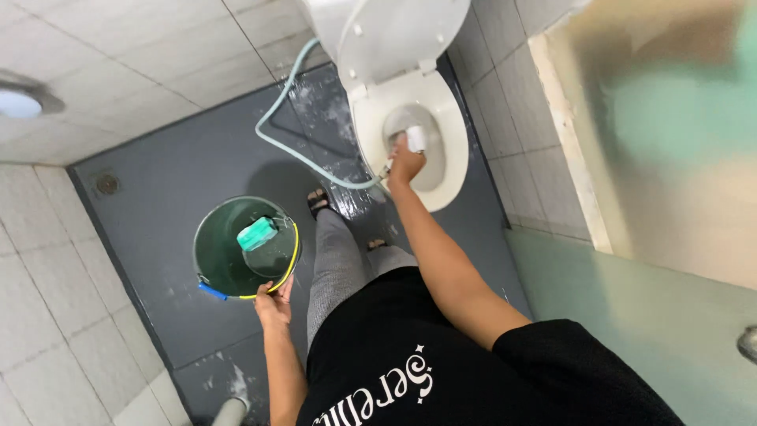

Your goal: Cleaning a toilet bowl and exterior surfaces using a brush, cloth, and water spray.

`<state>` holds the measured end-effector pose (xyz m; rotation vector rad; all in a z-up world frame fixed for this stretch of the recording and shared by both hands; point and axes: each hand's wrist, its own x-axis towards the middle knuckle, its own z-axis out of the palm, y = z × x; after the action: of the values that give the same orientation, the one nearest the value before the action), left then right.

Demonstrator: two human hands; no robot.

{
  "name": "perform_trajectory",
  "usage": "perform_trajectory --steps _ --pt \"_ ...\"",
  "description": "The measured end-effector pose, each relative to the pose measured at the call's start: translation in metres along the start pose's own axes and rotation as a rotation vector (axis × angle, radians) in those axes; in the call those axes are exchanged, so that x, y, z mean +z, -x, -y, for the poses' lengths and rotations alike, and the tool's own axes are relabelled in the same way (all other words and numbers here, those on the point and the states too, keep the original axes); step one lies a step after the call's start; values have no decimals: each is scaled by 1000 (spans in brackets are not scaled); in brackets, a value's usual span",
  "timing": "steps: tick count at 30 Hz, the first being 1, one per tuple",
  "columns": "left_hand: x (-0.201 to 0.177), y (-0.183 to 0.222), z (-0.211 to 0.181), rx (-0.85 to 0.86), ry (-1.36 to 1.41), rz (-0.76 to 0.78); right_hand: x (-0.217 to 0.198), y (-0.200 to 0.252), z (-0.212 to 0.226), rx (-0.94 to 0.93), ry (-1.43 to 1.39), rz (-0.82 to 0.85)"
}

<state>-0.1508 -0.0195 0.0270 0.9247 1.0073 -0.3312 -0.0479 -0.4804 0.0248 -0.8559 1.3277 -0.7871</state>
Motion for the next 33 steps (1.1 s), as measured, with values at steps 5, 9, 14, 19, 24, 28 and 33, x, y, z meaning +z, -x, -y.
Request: perform_trajectory --steps 5,9,14,19,24,28,33 --pt "-57 65 52 -33 60 4 -89 -16 5 174 -14 -91" --pt "-88 92 66 -3 117 -30 -110 3 26 300 -78 -95" --pt "-126 106 58 50 136 -77 -125 14 17 271 -8 -45" --pt "-160 136 48 99 197 -131 -143 25 -2 329 8 -60" --pt "-220 143 51 134 292 -146 -165 27 -9 232 9 -13" --pt "-250 149 50 124 287 -139 -188 34 -8 227 -5 -43" --pt "-262 148 44 136 281 -136 -210 55 2 238 -1 -59"
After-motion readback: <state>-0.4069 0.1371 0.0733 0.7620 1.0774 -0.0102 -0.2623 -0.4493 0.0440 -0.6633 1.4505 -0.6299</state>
